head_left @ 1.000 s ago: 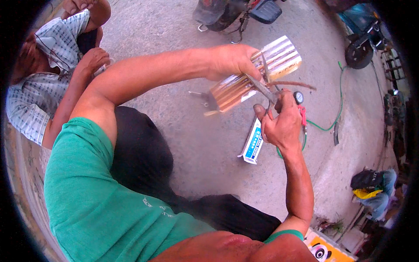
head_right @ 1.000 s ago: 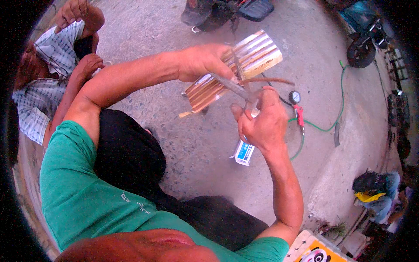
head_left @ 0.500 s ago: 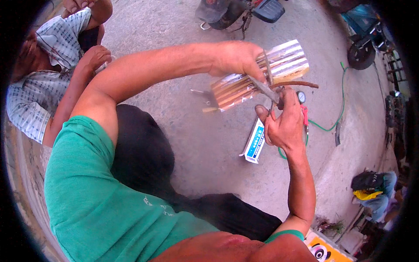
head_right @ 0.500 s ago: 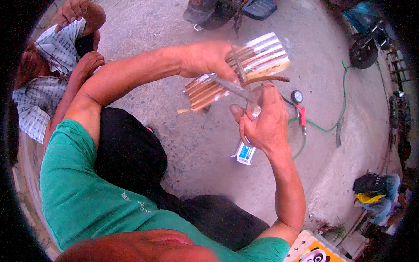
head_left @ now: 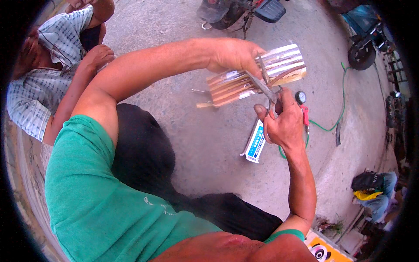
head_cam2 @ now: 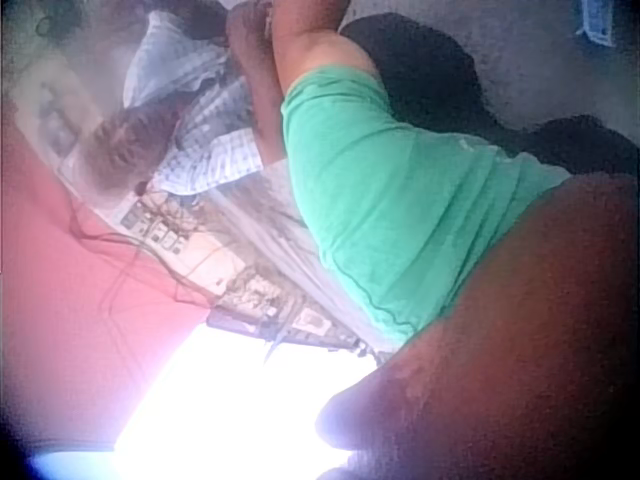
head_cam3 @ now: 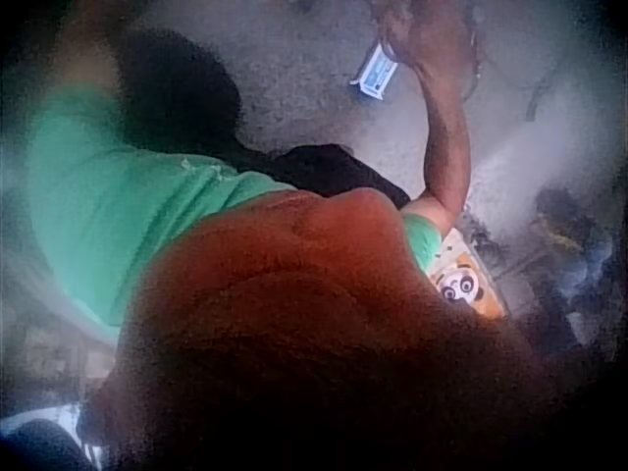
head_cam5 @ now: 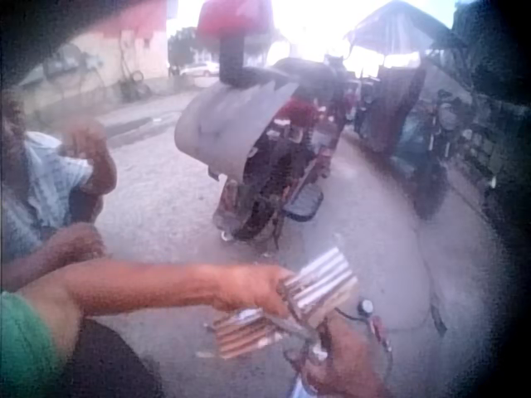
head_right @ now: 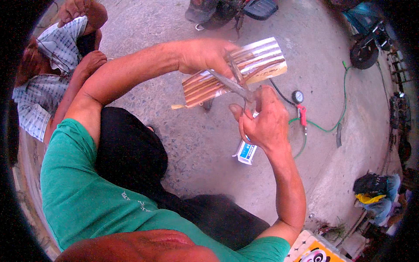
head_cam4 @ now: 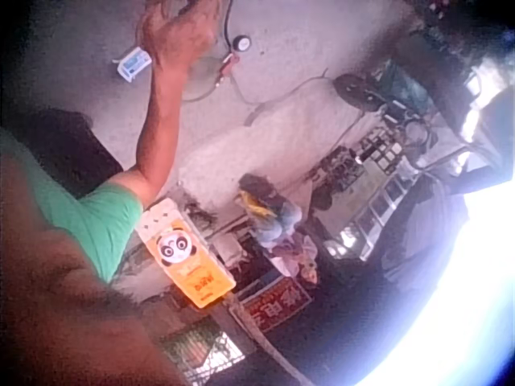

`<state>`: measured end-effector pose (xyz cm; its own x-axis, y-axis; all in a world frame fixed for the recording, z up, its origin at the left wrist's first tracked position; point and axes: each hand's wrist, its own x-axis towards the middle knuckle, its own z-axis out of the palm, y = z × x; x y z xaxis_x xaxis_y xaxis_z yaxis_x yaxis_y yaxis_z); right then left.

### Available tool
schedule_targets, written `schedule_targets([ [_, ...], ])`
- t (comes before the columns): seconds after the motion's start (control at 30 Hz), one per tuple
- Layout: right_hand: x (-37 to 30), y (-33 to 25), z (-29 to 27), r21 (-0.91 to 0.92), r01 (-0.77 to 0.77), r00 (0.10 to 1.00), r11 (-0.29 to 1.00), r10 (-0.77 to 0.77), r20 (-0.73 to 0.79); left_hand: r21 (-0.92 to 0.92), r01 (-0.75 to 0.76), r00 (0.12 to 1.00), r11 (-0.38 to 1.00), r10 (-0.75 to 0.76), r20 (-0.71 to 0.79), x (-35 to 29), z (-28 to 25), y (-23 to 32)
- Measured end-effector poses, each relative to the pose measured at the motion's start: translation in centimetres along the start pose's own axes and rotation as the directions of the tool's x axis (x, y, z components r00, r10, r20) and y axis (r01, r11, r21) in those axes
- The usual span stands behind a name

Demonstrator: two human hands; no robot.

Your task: The person cuts a strip of rubber patch material with scissors, sands a small area of a rubber tube with sandpaper, and then cuts another smaller piece of the patch material.

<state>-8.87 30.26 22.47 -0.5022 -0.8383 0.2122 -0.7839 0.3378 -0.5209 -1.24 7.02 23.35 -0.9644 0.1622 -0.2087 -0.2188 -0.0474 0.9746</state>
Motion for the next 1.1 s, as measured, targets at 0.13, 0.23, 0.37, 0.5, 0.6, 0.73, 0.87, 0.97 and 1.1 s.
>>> schedule_targets([
  [0.13,-0.2,0.3,0.0,0.051,0.005,1.000,0.999,-0.006,0.026,0.006,-0.026,1.000,1.000,0.026,-0.013,-0.5,0.7,0.0],
  [0.23,-0.2,0.4,-0.2,0.091,0.008,0.997,0.996,-0.015,0.077,-0.048,-0.079,0.997,0.996,0.079,0.008,-0.3,0.6,-0.6],
  [0.37,-0.3,1.4,-0.6,0.107,0.028,0.984,0.994,-0.047,0.172,-0.177,-0.033,0.992,0.984,0.053,0.112,-0.2,0.5,-0.5],
  [0.5,-0.4,1.2,-0.5,0.250,0.100,0.982,0.963,-0.136,0.131,-0.192,-0.066,0.986,0.979,0.094,0.137,0.1,0.3,-2.8],
  [0.6,-0.4,1.9,-0.6,0.269,0.115,0.955,0.956,-0.181,0.234,-0.309,0.070,0.979,0.948,-0.007,0.202,-0.1,1.3,-2.7],
  [0.73,-0.5,1.4,-0.7,0.315,0.113,0.940,0.943,-0.204,0.275,-0.359,0.140,0.969,0.923,-0.053,0.243,0.0,2.7,-2.5],
  [0.87,-0.6,1.1,-0.6,0.308,0.097,0.934,0.946,-0.194,0.302,-0.264,0.075,0.955,0.962,0.007,0.298,0.6,1.9,-3.2],
  [0.97,-0.6,0.8,-1.1,0.286,0.063,0.932,0.956,-0.159,0.325,-0.228,0.054,0.972,0.972,0.002,0.237,0.7,2.1,-2.6],
  [1.1,-0.6,0.5,-1.1,0.272,0.108,0.943,0.956,-0.185,0.277,-0.200,0.008,0.989,0.980,0.022,0.148,0.2,2.6,-1.7],
])
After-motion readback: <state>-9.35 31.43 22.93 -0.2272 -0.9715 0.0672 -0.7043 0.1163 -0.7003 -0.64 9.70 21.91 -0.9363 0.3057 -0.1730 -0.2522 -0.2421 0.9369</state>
